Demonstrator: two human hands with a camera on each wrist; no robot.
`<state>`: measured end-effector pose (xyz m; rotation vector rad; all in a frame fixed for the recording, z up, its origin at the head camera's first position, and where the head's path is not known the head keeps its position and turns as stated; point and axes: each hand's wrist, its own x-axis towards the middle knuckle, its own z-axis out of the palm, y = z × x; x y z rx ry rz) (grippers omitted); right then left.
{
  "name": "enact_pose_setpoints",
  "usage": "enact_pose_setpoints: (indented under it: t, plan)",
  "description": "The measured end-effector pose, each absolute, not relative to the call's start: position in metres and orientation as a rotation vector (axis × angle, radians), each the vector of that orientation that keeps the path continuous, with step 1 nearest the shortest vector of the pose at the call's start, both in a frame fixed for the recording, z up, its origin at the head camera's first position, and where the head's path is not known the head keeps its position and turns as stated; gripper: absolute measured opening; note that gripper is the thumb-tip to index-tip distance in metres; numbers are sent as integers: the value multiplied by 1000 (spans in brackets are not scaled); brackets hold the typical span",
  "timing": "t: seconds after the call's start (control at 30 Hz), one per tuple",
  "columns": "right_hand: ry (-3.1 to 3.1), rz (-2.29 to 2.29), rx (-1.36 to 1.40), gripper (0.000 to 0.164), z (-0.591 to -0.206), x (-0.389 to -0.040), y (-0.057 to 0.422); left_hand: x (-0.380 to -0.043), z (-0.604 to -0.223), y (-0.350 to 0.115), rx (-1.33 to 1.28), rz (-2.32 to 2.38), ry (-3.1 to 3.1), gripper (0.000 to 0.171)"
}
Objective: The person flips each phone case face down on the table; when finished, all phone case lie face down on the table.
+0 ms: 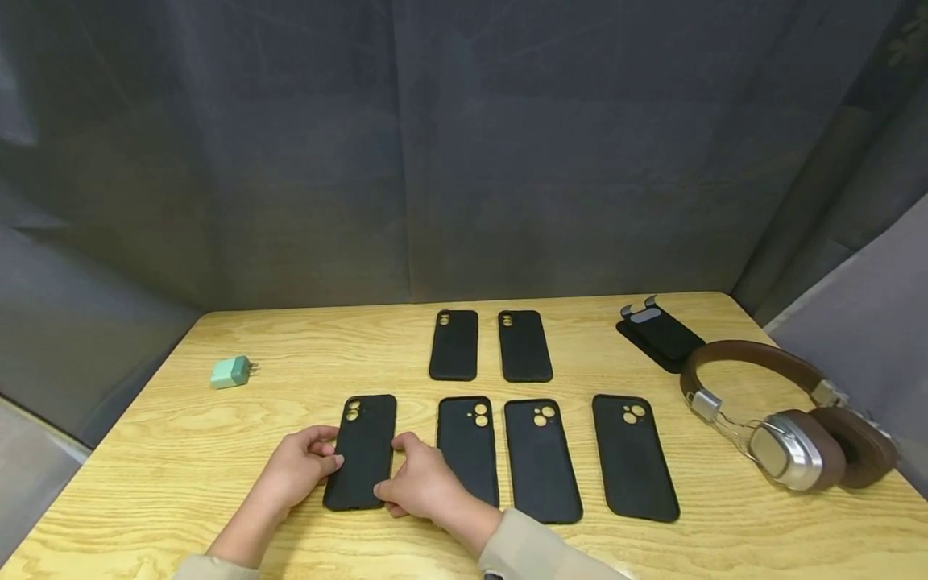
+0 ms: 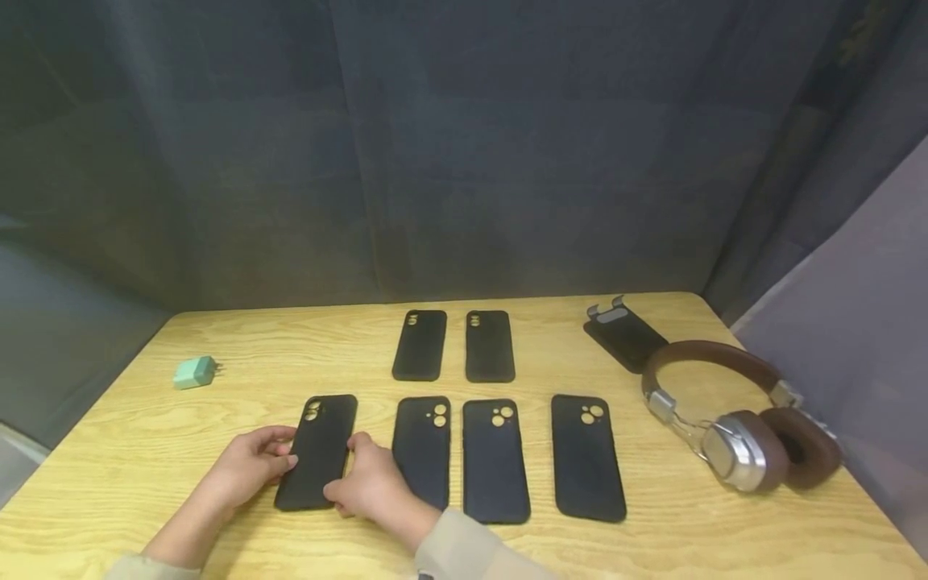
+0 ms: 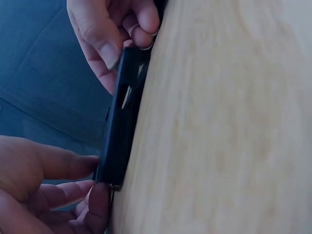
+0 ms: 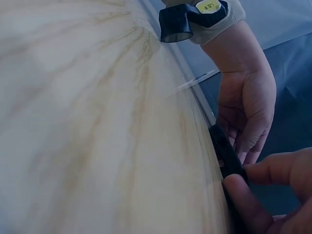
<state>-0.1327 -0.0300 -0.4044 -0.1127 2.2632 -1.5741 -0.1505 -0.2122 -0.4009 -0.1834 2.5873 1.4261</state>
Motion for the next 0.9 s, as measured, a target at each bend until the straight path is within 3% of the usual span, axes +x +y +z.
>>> enact_pose_setpoints:
  t: [0.5,0.9]
  plan:
    - [2288,-1508,-97,59,-402,-133,-34,-149,-402,-215,-195,1400,2600,45]
    - [2290,-1636,-154,61,-384,-136,-11,-148,-380,-206,-102,1477,2702,44]
